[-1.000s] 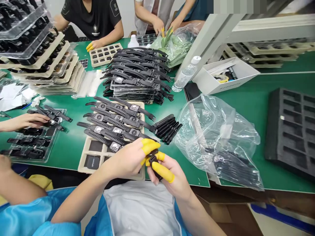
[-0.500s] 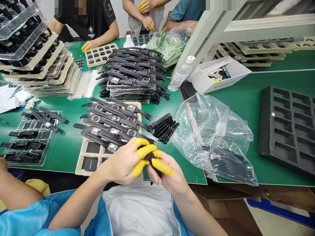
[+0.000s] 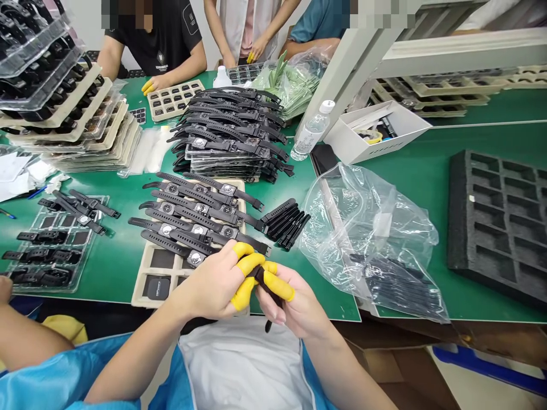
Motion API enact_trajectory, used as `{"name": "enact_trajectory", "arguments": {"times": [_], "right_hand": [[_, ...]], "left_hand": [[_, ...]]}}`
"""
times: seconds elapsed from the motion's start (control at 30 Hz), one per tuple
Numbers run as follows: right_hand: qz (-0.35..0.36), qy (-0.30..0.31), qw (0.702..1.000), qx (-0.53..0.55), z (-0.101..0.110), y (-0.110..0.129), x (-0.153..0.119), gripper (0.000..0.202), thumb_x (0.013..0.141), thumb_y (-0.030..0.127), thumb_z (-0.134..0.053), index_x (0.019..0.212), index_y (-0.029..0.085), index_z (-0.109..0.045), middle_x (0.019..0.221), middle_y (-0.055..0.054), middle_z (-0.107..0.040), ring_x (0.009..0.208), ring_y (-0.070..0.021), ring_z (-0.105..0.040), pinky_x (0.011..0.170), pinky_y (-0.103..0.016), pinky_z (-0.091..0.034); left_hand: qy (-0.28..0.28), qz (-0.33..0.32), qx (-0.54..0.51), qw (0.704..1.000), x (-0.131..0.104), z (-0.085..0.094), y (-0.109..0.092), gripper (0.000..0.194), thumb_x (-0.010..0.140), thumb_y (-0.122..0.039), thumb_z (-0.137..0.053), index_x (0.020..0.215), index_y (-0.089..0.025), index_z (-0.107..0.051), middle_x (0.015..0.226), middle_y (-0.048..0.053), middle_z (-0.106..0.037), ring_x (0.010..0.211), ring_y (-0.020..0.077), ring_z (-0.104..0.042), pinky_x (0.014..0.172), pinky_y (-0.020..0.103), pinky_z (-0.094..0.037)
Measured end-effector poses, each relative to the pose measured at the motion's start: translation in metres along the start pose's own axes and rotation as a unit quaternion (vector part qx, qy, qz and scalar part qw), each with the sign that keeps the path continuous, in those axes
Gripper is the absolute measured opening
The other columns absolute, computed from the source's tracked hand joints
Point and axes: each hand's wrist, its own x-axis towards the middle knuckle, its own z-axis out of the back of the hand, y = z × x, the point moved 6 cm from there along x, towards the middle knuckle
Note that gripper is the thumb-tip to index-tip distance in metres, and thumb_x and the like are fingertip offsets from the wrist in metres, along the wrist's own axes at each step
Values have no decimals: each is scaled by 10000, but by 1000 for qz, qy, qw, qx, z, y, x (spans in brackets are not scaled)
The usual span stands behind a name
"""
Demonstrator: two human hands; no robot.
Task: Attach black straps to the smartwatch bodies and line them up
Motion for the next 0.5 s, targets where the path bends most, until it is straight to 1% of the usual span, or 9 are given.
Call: {"name": "enact_trajectory", "arguments": {"times": [0.07,0.17,0.23,0.33,0.5], "right_hand": [[0,1,1000,-9,2,1,0,436,933,593,-736,900,189,-576,476,65,-563,338,-48,-296,352,-174,-278],[7,8,1000,-28,2,2,0,449,940,604,-727,918,180,-582,491,50,-599,338,-45,-320,353,-168,-276],[15,12,999,-41,2,3,0,457,936,610,-730,930,175,-587,513,29,-636,340,-48,-354,355,-167,-273],[25,15,998,-47,0,2,0,464,920,616,-745,927,180,-584,547,5,-677,347,-62,-402,360,-174,-292],[42,19,998,-37,-3,2,1,436,943,597,-727,913,185,-589,554,4,-684,345,-63,-408,366,-179,-316]], "left_hand": [[10,8,21,1000,-1,-2,1,406,950,-215,-503,1334,-95,-551,1146,187,-616,1044,300,-583,869,452,-612],[15,23,31,999,-1,-4,3,397,959,-236,-515,1332,-112,-565,1131,176,-619,1037,296,-588,856,441,-612],[10,18,3,1000,0,-3,3,399,973,-243,-501,1351,-128,-548,1132,164,-620,1043,286,-592,874,436,-609],[-13,-2,-49,999,1,3,1,393,999,-228,-467,1377,-131,-515,1148,161,-629,1058,273,-593,918,433,-599],[-31,-7,-83,996,2,6,0,409,1022,-217,-444,1423,-153,-492,1188,168,-632,1088,275,-603,937,439,-591]]}}
